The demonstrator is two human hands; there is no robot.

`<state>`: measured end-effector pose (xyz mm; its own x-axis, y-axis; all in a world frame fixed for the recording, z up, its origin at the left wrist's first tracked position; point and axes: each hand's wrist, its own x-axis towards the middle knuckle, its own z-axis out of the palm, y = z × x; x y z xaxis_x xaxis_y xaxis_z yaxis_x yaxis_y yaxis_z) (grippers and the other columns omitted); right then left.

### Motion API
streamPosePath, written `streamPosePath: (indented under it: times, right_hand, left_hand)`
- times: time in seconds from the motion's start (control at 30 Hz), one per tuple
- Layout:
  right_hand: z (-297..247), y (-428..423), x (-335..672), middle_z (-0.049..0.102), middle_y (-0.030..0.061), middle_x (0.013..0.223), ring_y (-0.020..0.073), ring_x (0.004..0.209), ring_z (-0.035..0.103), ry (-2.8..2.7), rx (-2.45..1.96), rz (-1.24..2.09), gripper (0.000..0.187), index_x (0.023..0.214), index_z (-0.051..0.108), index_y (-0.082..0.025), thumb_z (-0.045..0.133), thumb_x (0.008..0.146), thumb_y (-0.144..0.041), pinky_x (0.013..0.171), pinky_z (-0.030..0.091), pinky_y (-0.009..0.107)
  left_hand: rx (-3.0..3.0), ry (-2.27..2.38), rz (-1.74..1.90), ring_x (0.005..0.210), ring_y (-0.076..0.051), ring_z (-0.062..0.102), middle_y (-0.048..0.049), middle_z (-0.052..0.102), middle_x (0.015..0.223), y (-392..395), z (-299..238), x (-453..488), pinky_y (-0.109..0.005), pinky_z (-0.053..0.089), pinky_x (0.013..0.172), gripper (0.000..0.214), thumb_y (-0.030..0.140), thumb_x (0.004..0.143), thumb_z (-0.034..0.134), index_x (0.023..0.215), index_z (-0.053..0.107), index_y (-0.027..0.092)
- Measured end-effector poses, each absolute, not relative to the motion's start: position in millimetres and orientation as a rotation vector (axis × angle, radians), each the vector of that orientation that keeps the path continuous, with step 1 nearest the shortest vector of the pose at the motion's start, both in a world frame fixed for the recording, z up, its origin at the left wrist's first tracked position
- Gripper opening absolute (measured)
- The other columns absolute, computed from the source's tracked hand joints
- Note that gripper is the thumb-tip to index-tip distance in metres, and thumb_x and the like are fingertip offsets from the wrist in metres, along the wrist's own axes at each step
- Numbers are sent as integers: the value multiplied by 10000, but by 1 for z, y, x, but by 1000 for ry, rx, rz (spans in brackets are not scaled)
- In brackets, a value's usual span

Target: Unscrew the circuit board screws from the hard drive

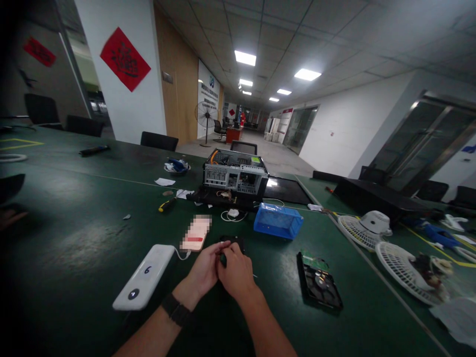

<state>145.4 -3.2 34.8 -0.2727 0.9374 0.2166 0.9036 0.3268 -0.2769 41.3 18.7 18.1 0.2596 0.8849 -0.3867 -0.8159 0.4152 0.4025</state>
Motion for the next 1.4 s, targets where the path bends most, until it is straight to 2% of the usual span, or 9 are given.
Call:
streamPosePath:
  times: [0.13, 0.37, 0.63, 0.93, 1.07, 1.23, 1.4]
  right_hand:
    - [35, 1, 152, 579, 47, 1048, 154, 809, 602, -2270, -1690, 178, 232, 1001, 623, -231, 455, 876, -331, 670, 410, 263]
    - [36, 1, 153, 602, 40, 1016, 153, 816, 609, -2268, -1649, 199, 163, 925, 637, -224, 501, 843, -265, 674, 418, 257]
    - [29, -2, 144, 594, 26, 1029, 147, 805, 603, -2233, -1629, 57, 194, 979, 616, -243, 472, 878, -323, 654, 424, 255]
    - [28, -4, 139, 619, 25, 1033, 140, 848, 603, -2177, -1489, 54, 195, 1000, 617, -242, 459, 888, -267, 703, 442, 235]
    - [28, -6, 136, 608, 48, 1080, 149, 936, 590, -2120, -1395, 32, 212, 1029, 611, -227, 462, 885, -271, 762, 459, 235]
    - [28, -7, 135, 625, 54, 1000, 135, 876, 600, -2085, -1327, -2, 203, 983, 627, -213, 457, 887, -271, 760, 468, 226]
    - [29, -8, 134, 627, 64, 984, 147, 917, 592, -2082, -1290, 21, 203, 961, 627, -210, 448, 889, -272, 785, 466, 236]
  left_hand:
    - [159, 619, 1123, 740, -192, 659, -86, 680, 762, 16, 16, 46, -272, 506, 669, 140, 156, 743, 608, 856, 650, 86]
    - [162, 632, 1115, 767, -179, 661, -98, 687, 796, 15, 20, 47, -271, 503, 739, 143, 146, 791, 543, 862, 651, 84]
    - [117, 638, 1154, 655, -161, 652, -82, 683, 739, 21, 8, 42, -268, 514, 658, 142, 132, 791, 539, 854, 657, 85]
    - [50, 657, 1201, 687, -166, 663, -102, 683, 769, 22, 12, 38, -252, 523, 631, 141, 118, 804, 532, 856, 656, 75]
    - [17, 680, 1266, 708, -152, 664, -98, 681, 798, 23, 9, 37, -226, 528, 645, 107, 58, 789, 564, 855, 639, 97]
    - [33, 708, 1296, 722, -141, 668, -106, 681, 842, 27, 4, 36, -231, 539, 690, 192, -8, 796, 517, 910, 621, 106]
    - [64, 683, 1251, 785, -150, 675, -104, 680, 896, 27, 3, 36, -242, 538, 736, 261, -29, 785, 495, 959, 613, 126]
